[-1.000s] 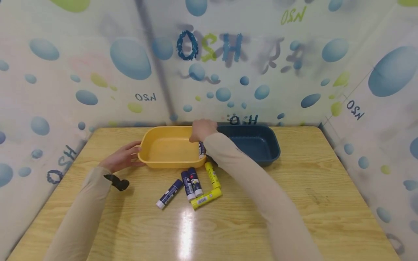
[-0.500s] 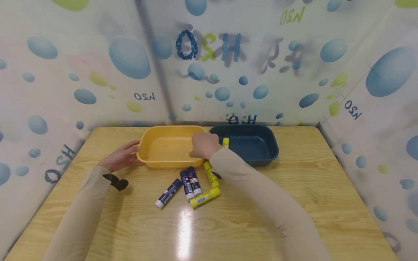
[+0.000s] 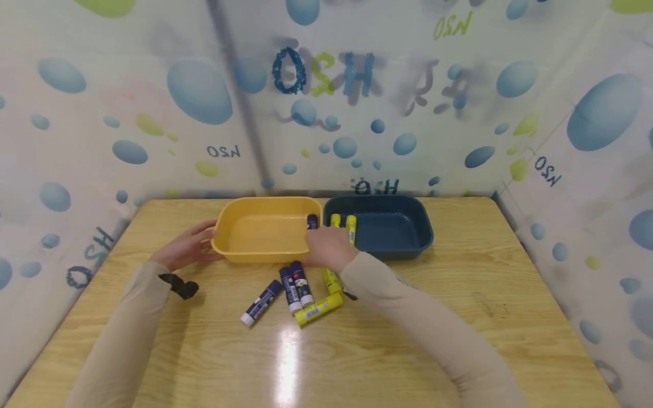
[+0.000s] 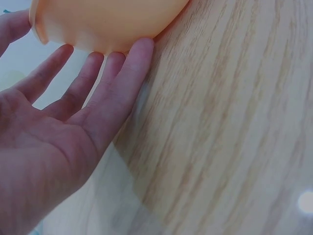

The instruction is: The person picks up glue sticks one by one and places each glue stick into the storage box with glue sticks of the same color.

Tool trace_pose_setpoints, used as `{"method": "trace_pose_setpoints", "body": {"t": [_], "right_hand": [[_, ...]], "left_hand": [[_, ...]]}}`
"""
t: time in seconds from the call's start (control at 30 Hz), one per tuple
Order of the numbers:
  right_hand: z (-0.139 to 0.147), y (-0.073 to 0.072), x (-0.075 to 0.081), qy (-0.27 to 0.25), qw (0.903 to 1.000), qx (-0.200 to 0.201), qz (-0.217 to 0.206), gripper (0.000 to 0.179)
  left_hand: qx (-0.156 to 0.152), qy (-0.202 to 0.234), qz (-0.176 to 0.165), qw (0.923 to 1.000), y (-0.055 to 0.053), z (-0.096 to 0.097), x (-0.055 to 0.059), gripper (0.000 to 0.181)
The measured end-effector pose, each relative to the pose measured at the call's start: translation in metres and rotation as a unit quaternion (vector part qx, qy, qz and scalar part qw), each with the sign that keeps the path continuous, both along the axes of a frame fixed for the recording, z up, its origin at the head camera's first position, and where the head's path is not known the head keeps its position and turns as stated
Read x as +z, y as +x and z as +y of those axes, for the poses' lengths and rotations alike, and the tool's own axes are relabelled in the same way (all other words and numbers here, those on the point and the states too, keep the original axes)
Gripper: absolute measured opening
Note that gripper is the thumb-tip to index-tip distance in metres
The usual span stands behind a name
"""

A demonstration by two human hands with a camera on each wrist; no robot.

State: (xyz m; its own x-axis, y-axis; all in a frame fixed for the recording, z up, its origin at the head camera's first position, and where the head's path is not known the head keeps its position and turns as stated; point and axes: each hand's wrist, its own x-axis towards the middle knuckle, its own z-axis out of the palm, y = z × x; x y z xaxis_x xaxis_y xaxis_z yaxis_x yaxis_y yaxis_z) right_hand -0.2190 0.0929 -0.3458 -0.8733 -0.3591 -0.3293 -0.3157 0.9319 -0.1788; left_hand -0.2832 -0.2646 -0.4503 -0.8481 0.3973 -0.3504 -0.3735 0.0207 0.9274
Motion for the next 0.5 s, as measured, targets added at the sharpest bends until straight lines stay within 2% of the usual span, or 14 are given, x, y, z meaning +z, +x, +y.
{"method": "trace_pose_setpoints", "body": {"t": [0.3,0.5], "right_hand": [[0.009,0.010,-0.014,0.005,0.9999,0.014,-0.001,0.027],[0.012,0.011,-0.027,0.025,0.9994,0.002,-0.022,0.030]], "left_hand": [[0.001,0.008,-0.003,1.0000,0.000,-0.001,0.000,0.063],[0.002,0.011,-0.005,0.9999,-0.001,-0.001,-0.001,0.063]]}}
